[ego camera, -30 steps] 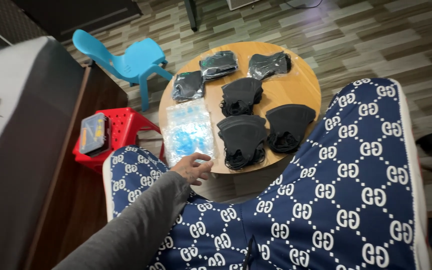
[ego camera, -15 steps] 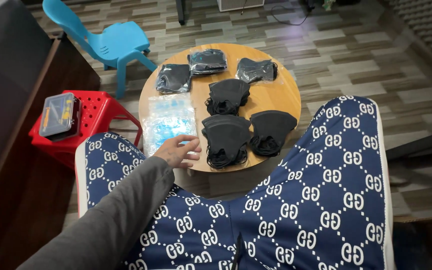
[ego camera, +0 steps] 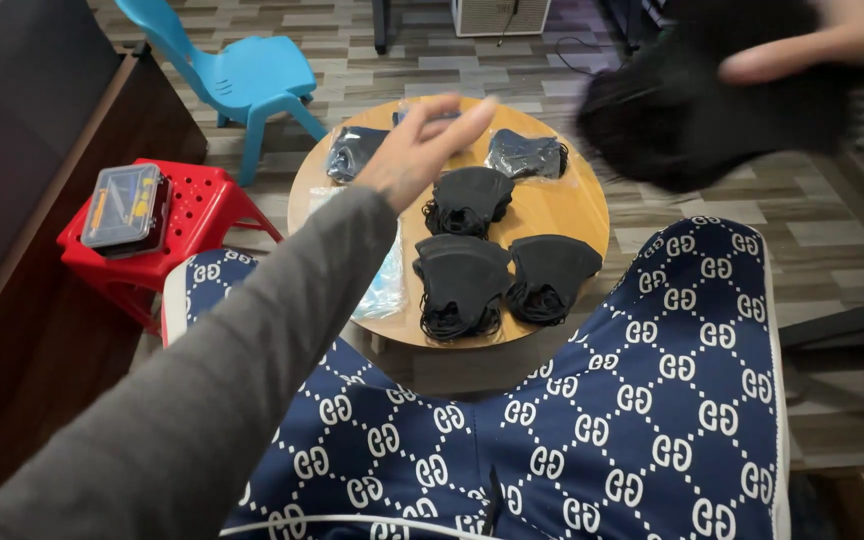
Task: The person picks up several black face masks one by one from a wooden table, unfolds them, and checks the material and straps before setting them back down.
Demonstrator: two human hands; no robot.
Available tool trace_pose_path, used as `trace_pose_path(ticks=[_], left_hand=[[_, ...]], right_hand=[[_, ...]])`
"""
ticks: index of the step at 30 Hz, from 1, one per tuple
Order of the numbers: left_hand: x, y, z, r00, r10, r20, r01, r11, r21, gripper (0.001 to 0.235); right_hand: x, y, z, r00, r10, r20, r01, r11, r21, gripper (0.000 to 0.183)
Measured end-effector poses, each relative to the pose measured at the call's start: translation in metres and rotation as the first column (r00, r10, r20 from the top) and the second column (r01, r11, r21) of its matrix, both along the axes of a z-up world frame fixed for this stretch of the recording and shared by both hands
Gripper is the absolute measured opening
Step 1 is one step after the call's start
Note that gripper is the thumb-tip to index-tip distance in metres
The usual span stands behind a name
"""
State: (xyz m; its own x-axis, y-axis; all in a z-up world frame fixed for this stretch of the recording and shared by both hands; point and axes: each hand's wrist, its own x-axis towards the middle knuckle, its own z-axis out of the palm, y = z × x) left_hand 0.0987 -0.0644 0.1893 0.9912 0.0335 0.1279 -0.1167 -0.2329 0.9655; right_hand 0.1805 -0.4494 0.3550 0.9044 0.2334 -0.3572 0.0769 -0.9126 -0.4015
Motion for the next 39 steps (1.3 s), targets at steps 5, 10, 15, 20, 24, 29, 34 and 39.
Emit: trace_pose_path(ticks=[5, 10, 15, 20, 24, 29, 34, 39], left_hand=[[0.009, -0.017, 0.013, 0.999, -0.017, -0.035, 0.020, 0.997, 0.070, 0.151], [0.006, -0.026, -0.007, 0.974, -0.061, -0.219, 0.060, 0.998, -0.014, 0.172], [-0.035, -0.029, 0.004, 0.924, -0.123, -0.361, 0.022, 0.962, -0.271, 0.104], [-0.035, -0.036, -0.014, 0.927, -0.126, -0.354, -0.033, 0.911, -0.410, 0.098], [-0.033, -0.040, -0.032, 0.932, -0.113, -0.345, -0.108, 0.821, -0.560, 0.089], [-0.030, -0.044, -0.048, 0.936, -0.094, -0.338, -0.176, 0.707, -0.685, 0.081], [-0.031, -0.043, -0.056, 0.942, -0.066, -0.328, -0.234, 0.572, -0.787, 0.073], [-0.038, -0.032, -0.051, 0.940, -0.052, -0.338, -0.234, 0.624, -0.746, 0.082]], right_hand=[[-0.018, 0.132, -0.042, 0.992, 0.092, -0.085, -0.090, 0.995, 0.032, 0.073], [-0.019, 0.168, -0.073, 0.926, 0.247, -0.286, -0.219, 0.967, 0.129, 0.085], [-0.019, 0.180, -0.094, 0.890, 0.286, -0.356, -0.242, 0.956, 0.165, 0.098], [-0.019, 0.164, -0.117, 0.912, 0.306, -0.273, -0.090, 0.799, 0.595, 0.085], [-0.056, 0.175, -0.127, 0.994, 0.076, -0.079, 0.012, 0.642, 0.767, 0.116], [-0.043, 0.171, -0.172, 0.991, -0.129, 0.026, 0.047, 0.531, 0.846, 0.092], [-0.035, 0.173, -0.203, 0.909, -0.321, 0.266, -0.032, 0.583, 0.812, 0.072], [-0.045, 0.174, -0.194, 0.892, -0.292, 0.345, -0.140, 0.546, 0.826, 0.079]])
